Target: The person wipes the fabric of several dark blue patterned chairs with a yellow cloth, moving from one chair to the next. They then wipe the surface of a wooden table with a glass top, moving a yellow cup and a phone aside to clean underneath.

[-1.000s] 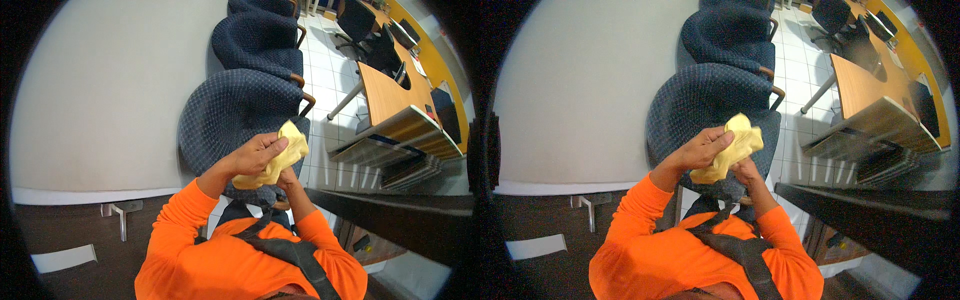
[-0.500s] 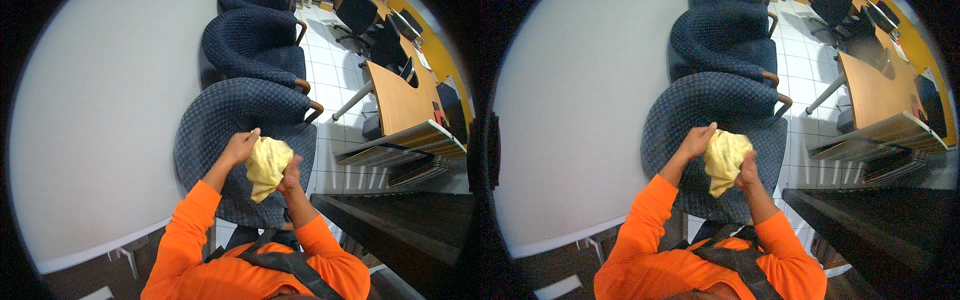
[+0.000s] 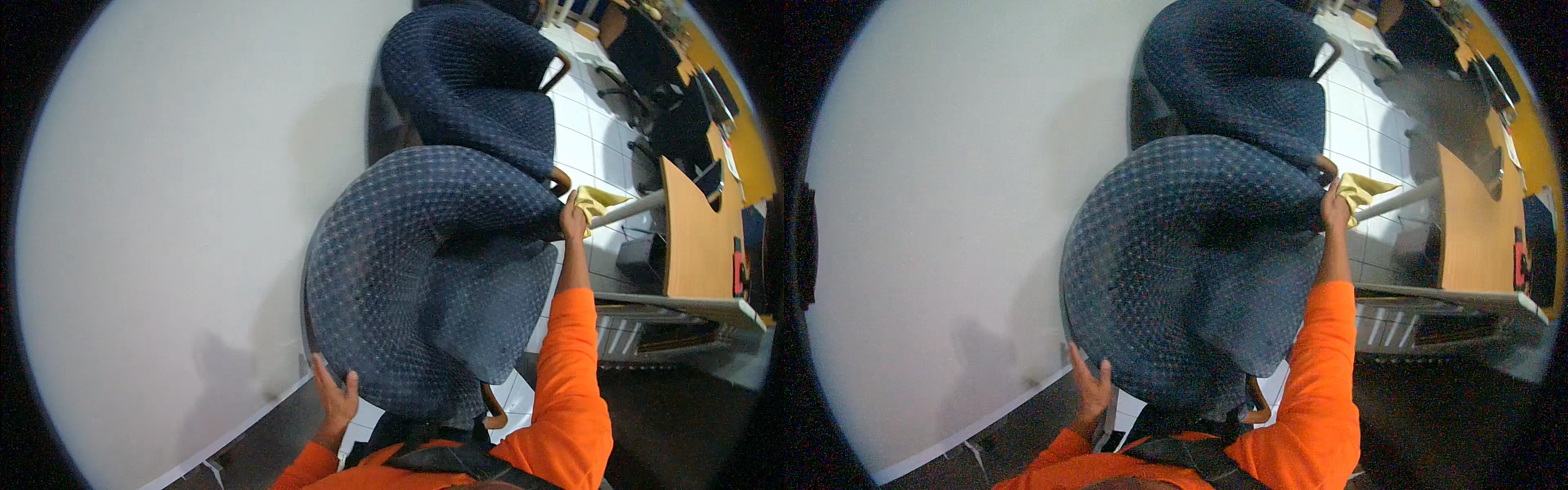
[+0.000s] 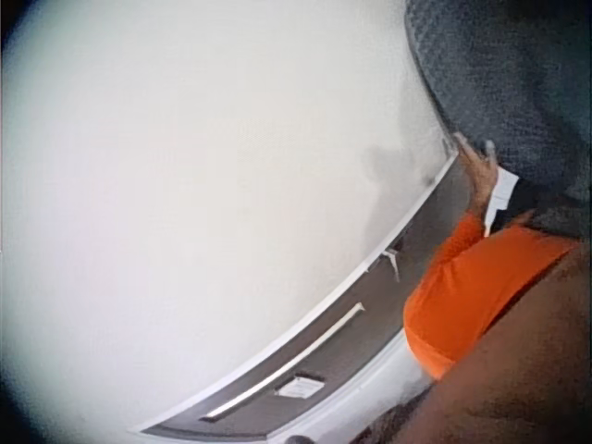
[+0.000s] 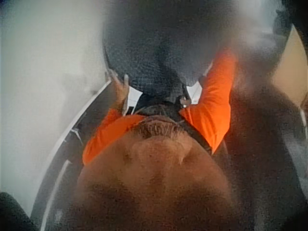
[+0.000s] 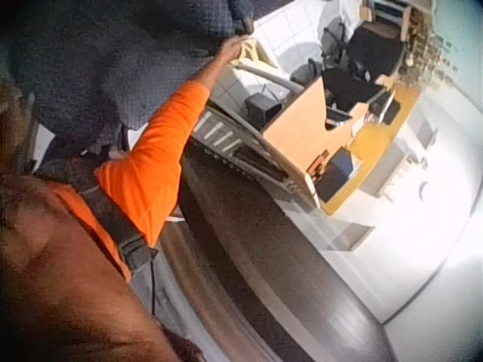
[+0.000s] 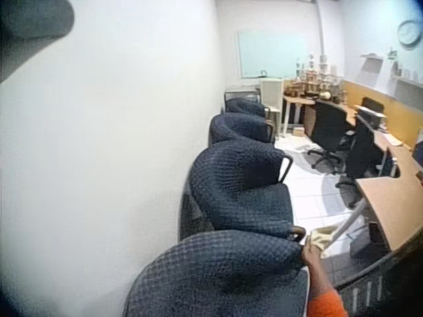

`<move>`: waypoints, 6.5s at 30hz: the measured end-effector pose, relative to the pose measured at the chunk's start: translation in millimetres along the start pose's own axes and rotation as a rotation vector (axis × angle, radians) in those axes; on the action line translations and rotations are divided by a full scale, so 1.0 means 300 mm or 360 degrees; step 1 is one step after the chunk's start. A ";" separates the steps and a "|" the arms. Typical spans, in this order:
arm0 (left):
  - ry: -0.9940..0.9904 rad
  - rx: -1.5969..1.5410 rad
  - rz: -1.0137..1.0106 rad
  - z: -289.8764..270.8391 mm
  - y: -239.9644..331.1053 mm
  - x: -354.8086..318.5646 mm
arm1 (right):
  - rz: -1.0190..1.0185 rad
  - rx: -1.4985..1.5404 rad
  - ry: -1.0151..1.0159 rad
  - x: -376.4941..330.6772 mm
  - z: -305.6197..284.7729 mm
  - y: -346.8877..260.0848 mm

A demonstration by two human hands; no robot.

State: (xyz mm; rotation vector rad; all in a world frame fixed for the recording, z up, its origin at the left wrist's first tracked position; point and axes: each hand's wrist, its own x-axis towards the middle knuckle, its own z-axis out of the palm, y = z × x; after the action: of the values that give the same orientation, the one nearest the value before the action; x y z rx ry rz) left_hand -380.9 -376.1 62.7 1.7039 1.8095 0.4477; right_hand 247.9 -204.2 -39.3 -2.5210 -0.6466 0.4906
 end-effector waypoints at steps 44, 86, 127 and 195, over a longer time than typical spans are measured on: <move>0.0464 -0.1706 -0.1763 0.106 -0.506 -0.547 | -0.1947 0.0684 -0.0227 -0.863 0.289 -1.113; 0.0466 -0.0535 -0.0530 0.108 -0.136 -0.469 | 0.0059 0.1035 -0.1109 -1.004 -0.017 0.363; 0.0230 0.0288 0.0305 -0.033 0.175 0.618 | -0.0198 0.1410 -0.0604 -0.745 0.156 0.079; 0.0307 0.0004 0.0356 0.045 0.126 0.659 | 0.0406 0.0867 0.1355 -0.218 0.441 -0.153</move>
State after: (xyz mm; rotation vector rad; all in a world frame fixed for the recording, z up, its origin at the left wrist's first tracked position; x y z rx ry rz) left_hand -340.9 -180.0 37.0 1.9306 1.7562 0.7262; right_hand 118.9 -155.0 -108.8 -2.0061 0.1272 -0.3070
